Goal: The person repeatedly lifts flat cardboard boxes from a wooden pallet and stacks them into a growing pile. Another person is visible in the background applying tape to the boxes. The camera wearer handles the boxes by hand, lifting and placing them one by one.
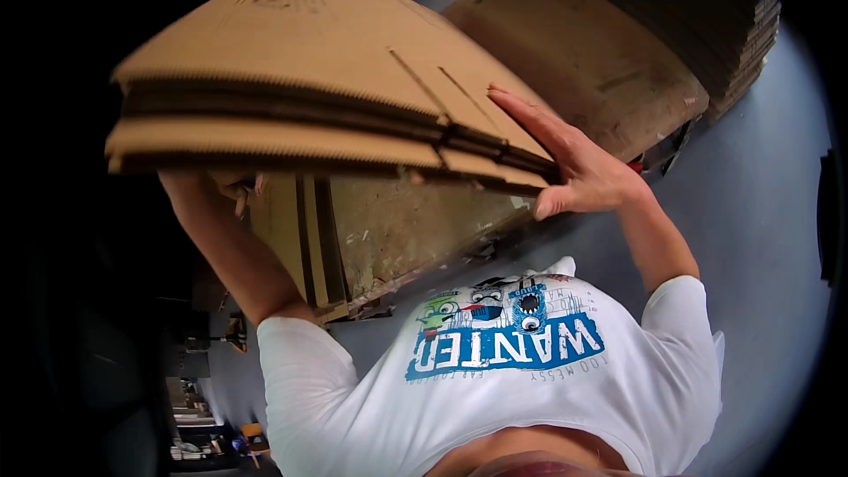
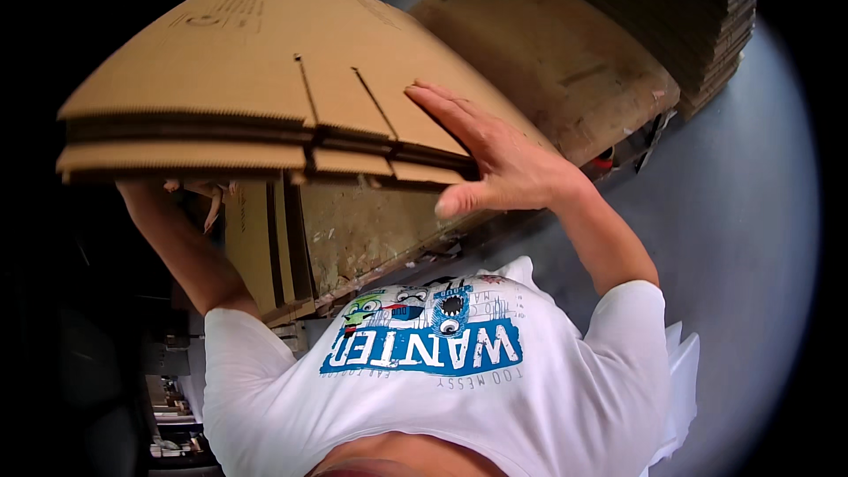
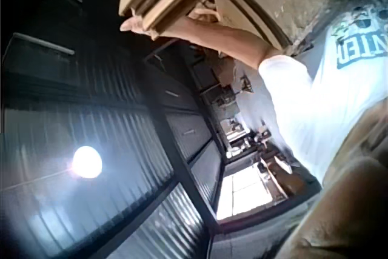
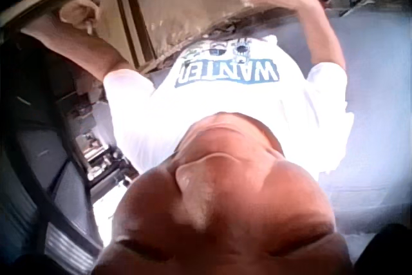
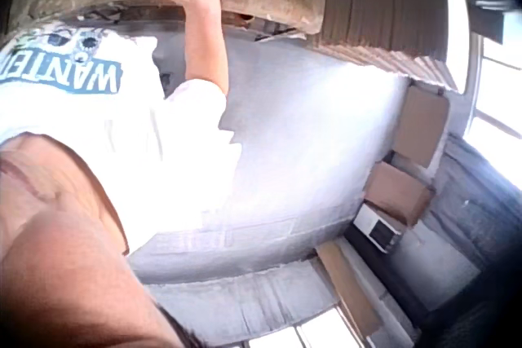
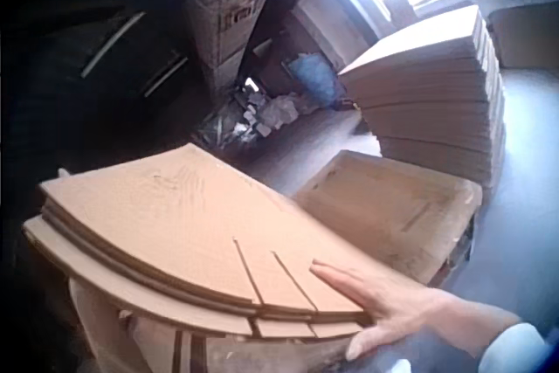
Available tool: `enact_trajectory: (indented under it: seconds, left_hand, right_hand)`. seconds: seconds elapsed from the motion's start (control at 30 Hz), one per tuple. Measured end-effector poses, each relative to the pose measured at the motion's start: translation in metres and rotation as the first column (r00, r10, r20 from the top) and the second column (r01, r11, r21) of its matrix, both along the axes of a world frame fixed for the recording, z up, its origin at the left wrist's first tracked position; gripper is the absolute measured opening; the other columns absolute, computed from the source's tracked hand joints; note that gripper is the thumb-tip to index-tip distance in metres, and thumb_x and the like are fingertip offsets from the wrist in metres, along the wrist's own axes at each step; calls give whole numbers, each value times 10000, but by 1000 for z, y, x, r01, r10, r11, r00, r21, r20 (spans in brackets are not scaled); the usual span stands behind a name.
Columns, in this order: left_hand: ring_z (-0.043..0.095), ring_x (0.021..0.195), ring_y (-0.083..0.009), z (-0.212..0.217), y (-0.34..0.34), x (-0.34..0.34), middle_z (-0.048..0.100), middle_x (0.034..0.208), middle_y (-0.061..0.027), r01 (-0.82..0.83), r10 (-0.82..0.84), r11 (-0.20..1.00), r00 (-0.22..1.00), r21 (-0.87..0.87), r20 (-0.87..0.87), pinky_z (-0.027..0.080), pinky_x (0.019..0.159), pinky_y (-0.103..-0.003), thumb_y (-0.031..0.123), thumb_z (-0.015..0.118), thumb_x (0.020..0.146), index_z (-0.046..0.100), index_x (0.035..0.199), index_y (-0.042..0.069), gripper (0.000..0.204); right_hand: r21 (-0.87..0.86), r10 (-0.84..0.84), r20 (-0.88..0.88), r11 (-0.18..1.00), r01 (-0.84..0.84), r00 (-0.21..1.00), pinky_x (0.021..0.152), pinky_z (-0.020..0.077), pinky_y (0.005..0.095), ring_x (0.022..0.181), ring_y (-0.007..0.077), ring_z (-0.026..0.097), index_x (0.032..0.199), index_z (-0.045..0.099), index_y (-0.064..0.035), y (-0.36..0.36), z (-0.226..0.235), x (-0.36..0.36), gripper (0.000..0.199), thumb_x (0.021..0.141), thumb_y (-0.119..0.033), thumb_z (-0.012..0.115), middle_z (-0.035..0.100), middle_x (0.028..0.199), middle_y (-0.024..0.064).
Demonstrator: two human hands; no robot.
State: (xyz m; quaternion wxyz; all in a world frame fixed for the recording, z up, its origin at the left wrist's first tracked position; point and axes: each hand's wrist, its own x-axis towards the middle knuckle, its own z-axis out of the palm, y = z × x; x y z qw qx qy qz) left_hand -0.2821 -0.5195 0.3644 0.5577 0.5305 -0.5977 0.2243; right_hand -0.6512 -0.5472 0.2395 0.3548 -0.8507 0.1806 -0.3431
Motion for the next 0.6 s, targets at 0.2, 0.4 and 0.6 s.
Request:
enact_trajectory:
  seconds: [0.2,0.4,0.6]
  left_hand:
    - [584,1047,-258,-1,-29,116,586,1153,-109,47,184,891,872,-452,454,490,861,-339,255,551,900,485,1223,64,381]
    - [584,1018,-275,94,-100,131,595,1119,-102,163,-103,984,843,-70,528,479,852,-364,307,457,950,477,1230,32,393]
    - [435,1229,-191,200,-169,-233,509,1296,-94,952,-948,306,307,-19,83,290,1058,-305,312,361,987,479,1299,16,447]
  right_hand:
    - [-269,-265,353,890,369,897,1071,294,384,1315,301,337,1411,228,-1,71,-32,62,1223,481,-487,857,317,1437,162]
    - [-406,-624,449,495,768,640,1054,322,389,1299,338,352,1422,164,-4,104,-12,151,1312,423,-443,892,328,1420,183]
    - [-262,-610,464,599,757,643,1032,343,394,1255,354,385,1424,133,1,-19,71,-88,1280,476,-419,884,326,1394,212]
